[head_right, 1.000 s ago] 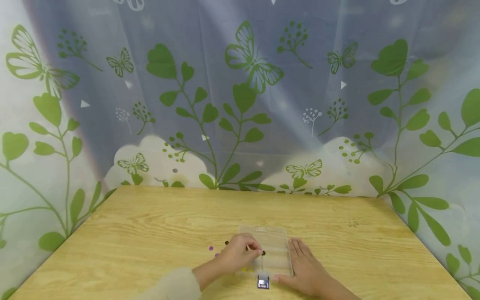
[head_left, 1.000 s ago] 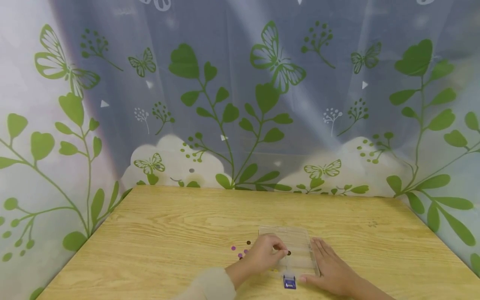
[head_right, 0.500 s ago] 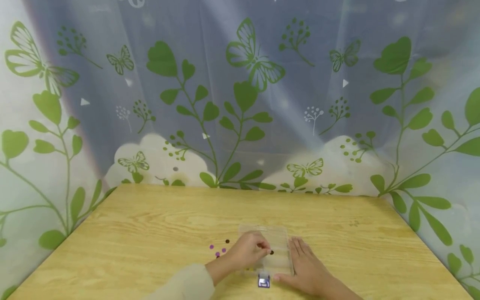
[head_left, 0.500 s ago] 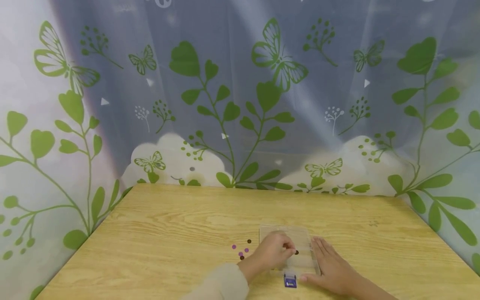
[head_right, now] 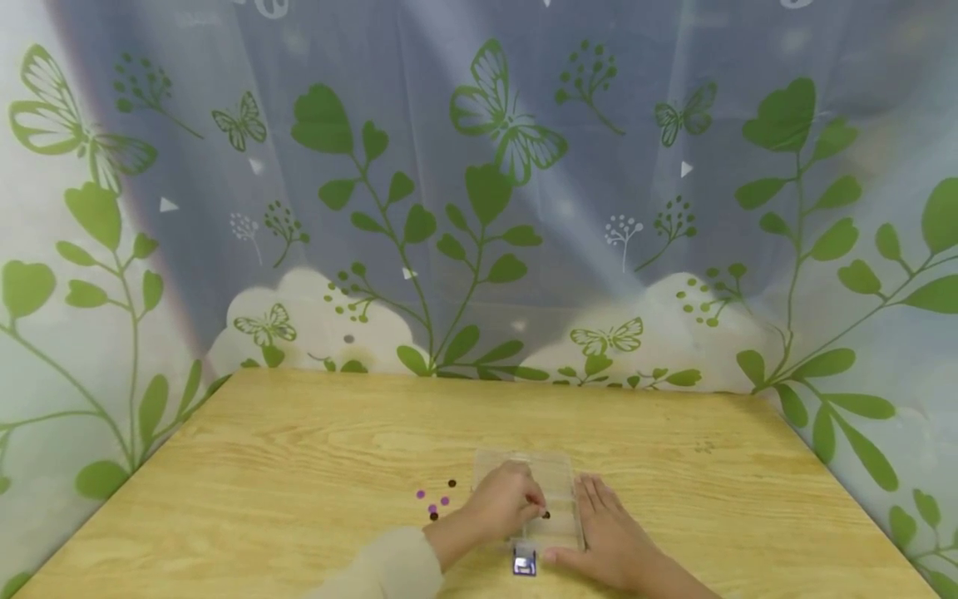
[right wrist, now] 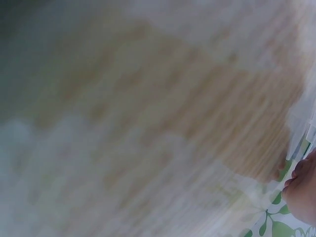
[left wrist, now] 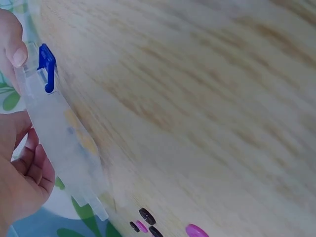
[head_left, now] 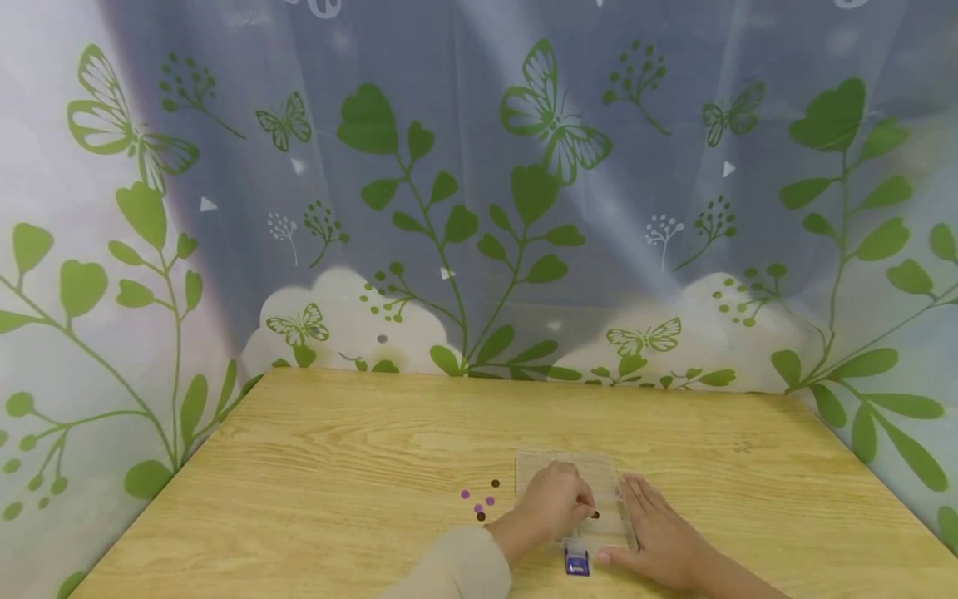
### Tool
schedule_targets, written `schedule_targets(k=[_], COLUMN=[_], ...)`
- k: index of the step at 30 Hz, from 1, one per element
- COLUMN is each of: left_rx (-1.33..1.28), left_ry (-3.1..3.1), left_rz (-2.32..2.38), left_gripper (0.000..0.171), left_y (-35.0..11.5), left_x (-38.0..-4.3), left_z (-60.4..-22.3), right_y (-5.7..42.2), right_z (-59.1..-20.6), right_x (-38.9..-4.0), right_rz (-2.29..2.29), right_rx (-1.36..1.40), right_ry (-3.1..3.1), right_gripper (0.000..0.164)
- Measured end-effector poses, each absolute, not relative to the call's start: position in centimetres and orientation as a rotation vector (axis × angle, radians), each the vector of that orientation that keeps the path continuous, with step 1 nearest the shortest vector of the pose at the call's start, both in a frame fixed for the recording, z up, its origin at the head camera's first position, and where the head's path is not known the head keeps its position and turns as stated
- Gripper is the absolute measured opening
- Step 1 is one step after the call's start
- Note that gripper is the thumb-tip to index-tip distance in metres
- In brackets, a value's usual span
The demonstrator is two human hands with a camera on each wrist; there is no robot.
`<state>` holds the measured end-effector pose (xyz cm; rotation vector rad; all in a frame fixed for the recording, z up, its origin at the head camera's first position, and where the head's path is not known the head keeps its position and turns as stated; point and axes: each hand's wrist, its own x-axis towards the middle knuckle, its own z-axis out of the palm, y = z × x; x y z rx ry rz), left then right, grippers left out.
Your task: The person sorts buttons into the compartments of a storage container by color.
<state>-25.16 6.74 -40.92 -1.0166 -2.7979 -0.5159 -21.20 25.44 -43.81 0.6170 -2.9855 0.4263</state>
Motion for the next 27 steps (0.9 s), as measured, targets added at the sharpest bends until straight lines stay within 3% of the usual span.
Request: schedule_targets(k=[13,27], left_rx=[-1.032,-1.11], left_ry=[-2.841,-2.719], left_rz=[-0.143,-0.233], left_gripper=[0.006,0.005], left_y=[7.6,6.5], left_x=[-25.1,-24.9], left_z=[-40.3,-39.7], right_y=[25.4,25.3], right_z=[-43.8,-43.7], right_x=[-21.1,-21.2], right_rz=[0.475,0.467], right_rx=[0.622,0.611], right_ry=[-2.991,-3.004], right_gripper=[0.101,0.101])
